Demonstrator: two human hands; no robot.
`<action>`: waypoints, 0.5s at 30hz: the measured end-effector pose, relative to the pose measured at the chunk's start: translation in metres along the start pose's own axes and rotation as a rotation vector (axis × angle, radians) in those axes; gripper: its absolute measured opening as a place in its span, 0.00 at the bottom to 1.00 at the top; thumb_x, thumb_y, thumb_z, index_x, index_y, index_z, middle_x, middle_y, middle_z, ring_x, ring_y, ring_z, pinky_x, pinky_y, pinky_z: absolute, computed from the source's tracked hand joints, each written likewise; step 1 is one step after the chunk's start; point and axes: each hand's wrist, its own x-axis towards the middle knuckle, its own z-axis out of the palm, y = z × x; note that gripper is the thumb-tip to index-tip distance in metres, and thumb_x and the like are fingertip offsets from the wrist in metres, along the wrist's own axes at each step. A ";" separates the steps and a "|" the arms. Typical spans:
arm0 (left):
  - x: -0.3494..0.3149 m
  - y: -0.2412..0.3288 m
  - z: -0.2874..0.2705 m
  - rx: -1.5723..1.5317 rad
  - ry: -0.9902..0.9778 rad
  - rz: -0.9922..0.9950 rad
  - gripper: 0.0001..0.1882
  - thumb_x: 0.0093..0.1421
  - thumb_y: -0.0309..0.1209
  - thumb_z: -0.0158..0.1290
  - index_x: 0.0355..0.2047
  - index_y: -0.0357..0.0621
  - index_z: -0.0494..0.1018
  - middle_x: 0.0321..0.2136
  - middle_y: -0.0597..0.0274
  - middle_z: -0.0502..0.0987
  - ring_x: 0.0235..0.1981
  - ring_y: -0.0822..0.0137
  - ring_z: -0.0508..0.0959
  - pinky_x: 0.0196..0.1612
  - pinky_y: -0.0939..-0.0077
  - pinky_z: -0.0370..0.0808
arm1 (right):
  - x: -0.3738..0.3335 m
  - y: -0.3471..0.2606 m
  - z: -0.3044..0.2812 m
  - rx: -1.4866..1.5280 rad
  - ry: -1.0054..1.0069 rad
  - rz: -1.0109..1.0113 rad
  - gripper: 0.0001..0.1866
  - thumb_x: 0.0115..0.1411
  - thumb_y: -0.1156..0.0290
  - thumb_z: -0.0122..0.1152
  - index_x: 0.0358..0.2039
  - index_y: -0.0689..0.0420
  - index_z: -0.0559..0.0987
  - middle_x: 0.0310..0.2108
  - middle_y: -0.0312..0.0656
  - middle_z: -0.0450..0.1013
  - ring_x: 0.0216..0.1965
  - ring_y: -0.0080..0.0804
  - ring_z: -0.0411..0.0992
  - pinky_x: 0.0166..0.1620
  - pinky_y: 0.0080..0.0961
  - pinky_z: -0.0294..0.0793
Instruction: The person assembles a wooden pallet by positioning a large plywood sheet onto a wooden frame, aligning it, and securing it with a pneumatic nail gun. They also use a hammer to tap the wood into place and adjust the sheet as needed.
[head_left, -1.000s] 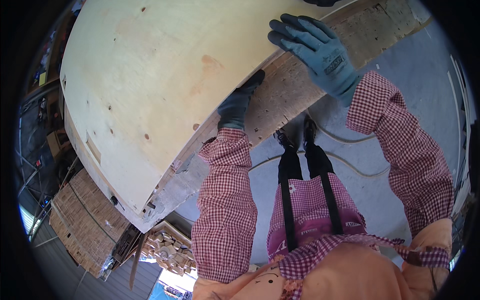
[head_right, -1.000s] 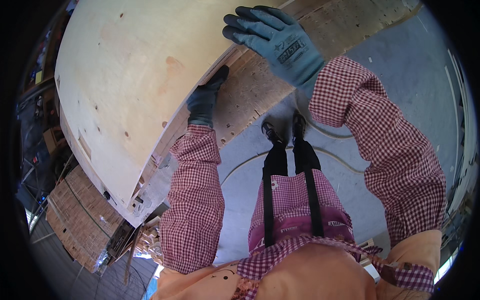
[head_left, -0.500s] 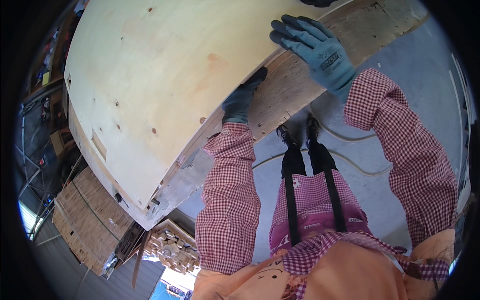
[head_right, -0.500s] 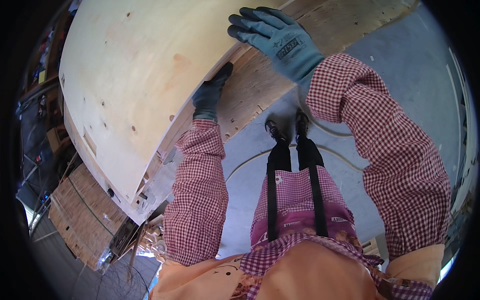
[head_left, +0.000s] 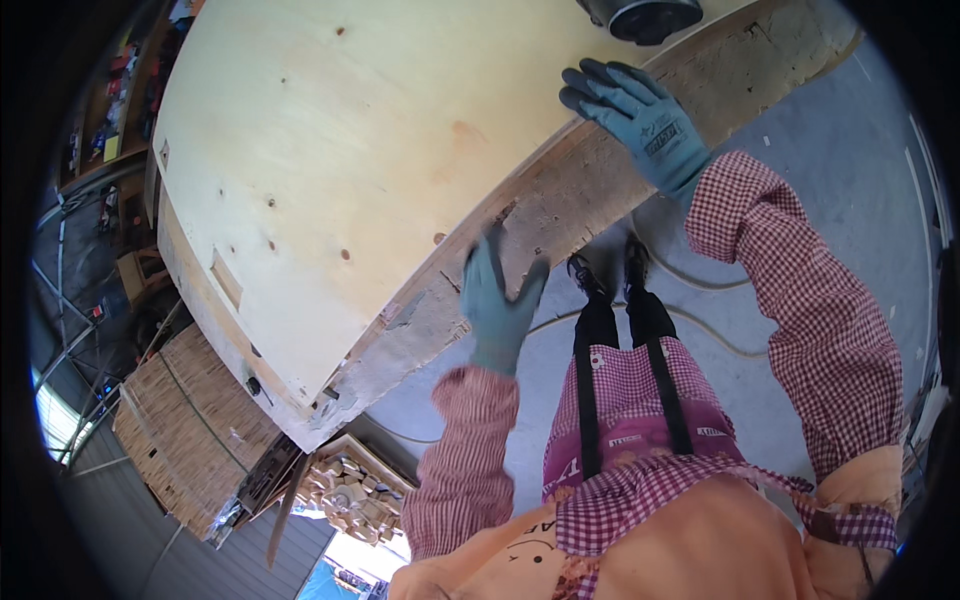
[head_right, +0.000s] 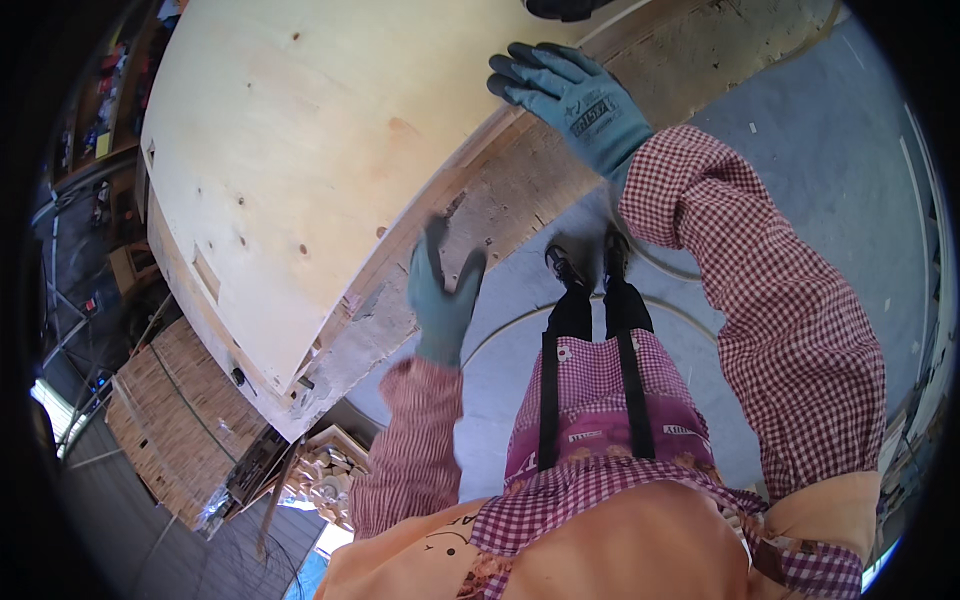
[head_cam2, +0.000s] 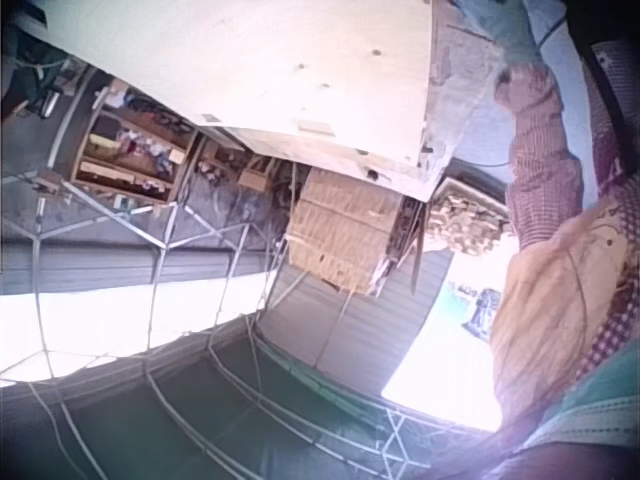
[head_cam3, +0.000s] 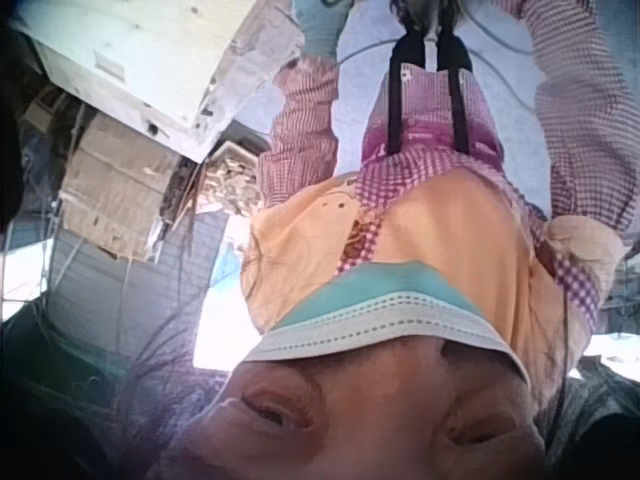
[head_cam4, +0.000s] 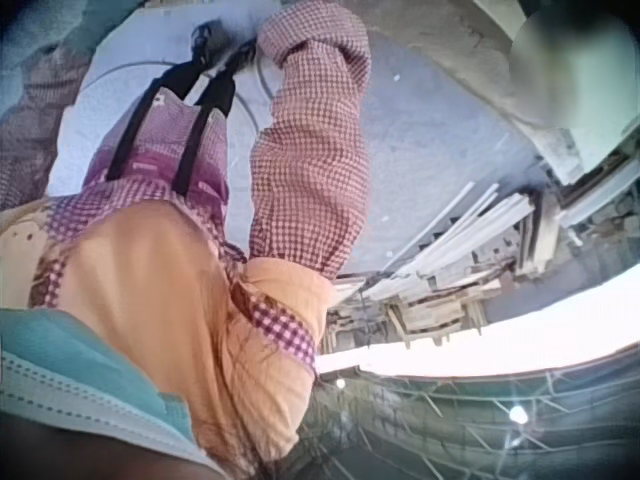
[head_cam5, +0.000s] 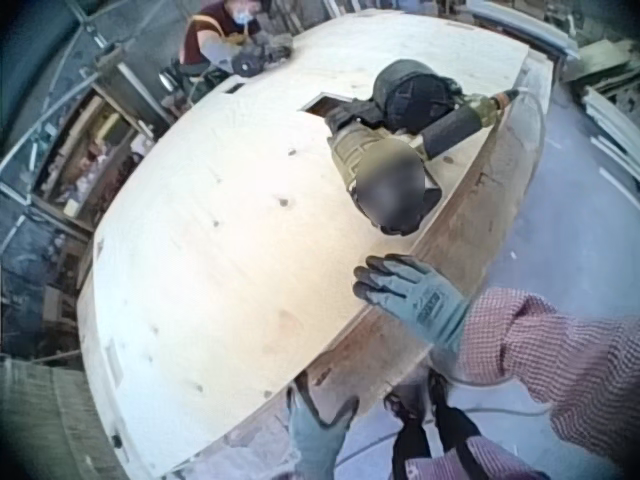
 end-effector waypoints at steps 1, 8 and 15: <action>-0.004 -0.001 -0.024 -0.039 -0.112 0.107 0.28 0.49 0.29 0.59 0.49 0.31 0.66 0.46 0.45 0.73 0.50 0.51 0.71 0.59 0.61 0.59 | -0.001 -0.003 0.003 -0.001 -0.012 0.012 0.28 0.60 0.68 0.44 0.61 0.36 0.57 0.65 0.23 0.46 0.65 0.22 0.48 0.67 0.25 0.46; 0.097 -0.069 -0.054 0.496 0.016 0.079 0.34 0.58 0.39 0.49 0.60 0.35 0.52 0.60 0.45 0.56 0.63 0.47 0.52 0.63 0.55 0.44 | 0.003 -0.014 -0.012 0.153 -0.026 -0.036 0.31 0.55 0.77 0.45 0.60 0.42 0.60 0.65 0.27 0.48 0.65 0.25 0.47 0.67 0.29 0.47; 0.107 -0.062 -0.053 0.471 -0.084 0.050 0.38 0.57 0.45 0.47 0.61 0.36 0.50 0.62 0.44 0.50 0.64 0.47 0.48 0.64 0.51 0.42 | 0.003 0.010 -0.084 0.323 -0.020 -0.126 0.30 0.51 0.79 0.52 0.56 0.43 0.67 0.57 0.36 0.63 0.58 0.31 0.61 0.59 0.32 0.61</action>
